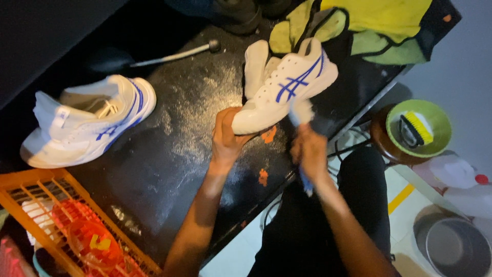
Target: The person cleans a pair of white shoes using a toothbrush dipped in a cleaning solution and a cloth to wipe them down.
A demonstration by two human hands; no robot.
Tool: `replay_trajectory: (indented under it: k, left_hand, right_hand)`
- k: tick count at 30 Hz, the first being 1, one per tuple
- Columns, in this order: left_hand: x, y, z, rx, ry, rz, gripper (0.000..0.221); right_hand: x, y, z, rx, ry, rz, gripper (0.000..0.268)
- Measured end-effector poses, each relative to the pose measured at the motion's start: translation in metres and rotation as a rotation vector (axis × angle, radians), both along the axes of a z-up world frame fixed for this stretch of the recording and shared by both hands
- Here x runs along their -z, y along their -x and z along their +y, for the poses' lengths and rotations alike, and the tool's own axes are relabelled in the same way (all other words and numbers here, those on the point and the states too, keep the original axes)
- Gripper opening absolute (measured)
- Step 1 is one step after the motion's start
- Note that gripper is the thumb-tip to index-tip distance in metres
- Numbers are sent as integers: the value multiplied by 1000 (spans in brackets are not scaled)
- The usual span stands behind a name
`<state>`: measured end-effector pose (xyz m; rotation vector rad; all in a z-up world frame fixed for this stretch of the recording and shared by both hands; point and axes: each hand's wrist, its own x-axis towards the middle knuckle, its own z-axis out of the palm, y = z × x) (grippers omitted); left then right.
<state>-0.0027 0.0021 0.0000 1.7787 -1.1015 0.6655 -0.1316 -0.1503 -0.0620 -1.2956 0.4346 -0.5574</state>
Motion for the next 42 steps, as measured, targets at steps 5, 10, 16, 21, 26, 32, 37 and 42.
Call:
replay_trajectory:
  k: [5, 10, 16, 21, 26, 32, 37, 42]
  left_hand:
    - [-5, 1, 0, -23, 5, 21, 58]
    - [-7, -1, -3, -52, 65, 12, 60]
    - [-4, -4, -1, -68, 82, 84, 66]
    - [0, -2, -3, -73, 89, 75, 66]
    - [0, -5, -3, -88, 91, 44, 64]
    - [4, -3, -1, -69, 91, 38, 64]
    - [-1, -4, -2, -63, 94, 49, 64]
    - [-3, 0, -1, -41, 76, 60, 62]
  right_hand:
    - [-8, -3, 6, -121, 69, -17, 49]
    - [-13, -16, -50, -11, 79, -30, 48]
    - [2, -17, -26, -184, 38, -37, 51]
    - [-51, -23, -71, -8, -31, 7, 48]
    - [-18, -12, -44, -85, 325, 4, 46]
    - [-11, -21, -82, 17, 117, -18, 46]
    - [32, -21, -45, -148, 266, 3, 48]
    - [-20, -25, -91, 85, -104, 15, 47]
